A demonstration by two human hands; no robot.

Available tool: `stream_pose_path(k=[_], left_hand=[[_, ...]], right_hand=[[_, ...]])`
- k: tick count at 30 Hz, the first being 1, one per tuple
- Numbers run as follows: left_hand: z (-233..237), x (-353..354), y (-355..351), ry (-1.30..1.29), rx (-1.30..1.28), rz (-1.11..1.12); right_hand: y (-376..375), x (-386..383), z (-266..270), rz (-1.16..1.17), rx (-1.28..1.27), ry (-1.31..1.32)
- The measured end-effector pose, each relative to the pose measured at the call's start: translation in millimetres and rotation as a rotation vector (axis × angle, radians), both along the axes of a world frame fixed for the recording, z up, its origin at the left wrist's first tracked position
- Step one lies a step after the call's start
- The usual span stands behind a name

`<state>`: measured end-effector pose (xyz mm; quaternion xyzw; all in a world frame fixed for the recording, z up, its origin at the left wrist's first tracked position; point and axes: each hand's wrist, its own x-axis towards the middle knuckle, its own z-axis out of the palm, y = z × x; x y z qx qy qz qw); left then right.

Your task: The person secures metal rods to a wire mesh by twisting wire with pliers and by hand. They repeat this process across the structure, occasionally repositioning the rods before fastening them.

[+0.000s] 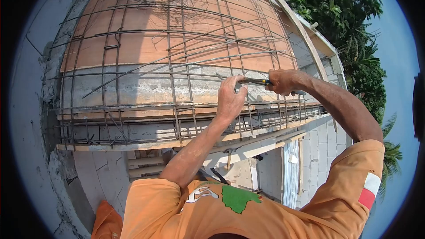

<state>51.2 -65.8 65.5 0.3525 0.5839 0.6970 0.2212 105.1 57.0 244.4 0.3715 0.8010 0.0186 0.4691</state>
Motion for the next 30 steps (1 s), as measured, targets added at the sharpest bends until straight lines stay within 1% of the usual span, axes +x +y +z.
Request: stream_pose_path(k=[2,3,4,6,7,8,9,10,12,13,14,16,17,19,20,22,23,24,26,27,28,30], left_hand=[[13.0,32.0,1.9,-0.824,0.032,-0.235],[23.3,38.0,3.6,-1.008,0.052,-0.310],[2.0,48.2,24.5,-1.160,0.225,-0.472],[13.3,58.7,44.7,-1.437,0.297,-0.425],[9.9,63.2,59.8,-1.440,0.311,-0.417],[4.4,65.7,75.2,-1.502,0.368,-0.414],[0.1,68.9,85.2,-1.568,0.423,-0.408],[3.7,67.6,86.5,-1.573,0.434,-0.396],[8.7,65.8,92.3,-1.621,0.515,-0.329],[5.3,63.5,99.2,-1.648,0.540,-0.334],[2.8,63.8,101.5,-1.651,0.545,-0.327],[-0.9,63.5,107.3,-1.653,0.722,-0.355],[-2.8,63.7,110.4,-1.654,0.727,-0.350],[-4.0,65.9,111.3,-1.681,0.844,-0.447],[-5.4,66.3,110.2,-1.683,0.845,-0.446],[4.3,62.5,104.0,-1.791,0.923,-0.588],[12.5,64.3,102.4,-1.853,0.928,-0.434],[17.3,61.1,100.5,-1.861,0.929,-0.375],[-4.4,68.3,113.3,-1.849,0.915,-0.455],[5.7,64.2,110.5,-1.894,0.816,-0.373],[2.8,62.9,110.5,-1.893,0.798,-0.389],[-1.1,63.1,111.9,-1.940,0.790,-0.418]], right_hand=[[3.5,-2.9,-0.4,0.024,-0.002,0.020],[1.6,-8.2,0.5,0.016,0.012,-0.038],[-0.5,-12.5,-1.0,0.012,0.033,-0.089],[-6.6,-9.9,-1.7,0.051,0.063,-0.085],[-15.2,-13.2,4.8,0.072,0.068,-0.060],[-18.8,-17.8,9.3,0.095,0.076,-0.035],[2.5,-7.9,-8.4,0.177,0.107,-0.049],[4.0,-8.6,-10.1,0.191,0.105,-0.056],[-1.1,-11.7,-9.3,0.332,0.106,-0.049],[-12.0,-18.9,0.1,0.251,0.102,-0.107],[-12.8,-18.7,-0.8,0.257,0.100,-0.112],[-10.5,-19.5,-0.3,0.161,0.099,-0.073],[-7.3,-20.6,-1.0,0.167,0.098,-0.077],[0.6,-19.6,-2.5,-0.071,0.042,-0.084],[3.1,-18.2,-1.1,-0.070,0.042,-0.086],[10.6,-14.4,8.4,-0.374,-0.216,0.087],[22.2,-8.3,3.9,-0.439,-0.326,0.072],[25.5,-2.0,1.4,-0.456,-0.314,0.089],[30.5,7.5,-3.3,-0.576,-0.357,0.147],[29.3,11.3,-4.1,-0.586,-0.386,0.163],[27.0,16.3,-4.7,-0.601,-0.387,0.177],[9.9,22.7,-6.3,-0.014,-0.051,0.153]])
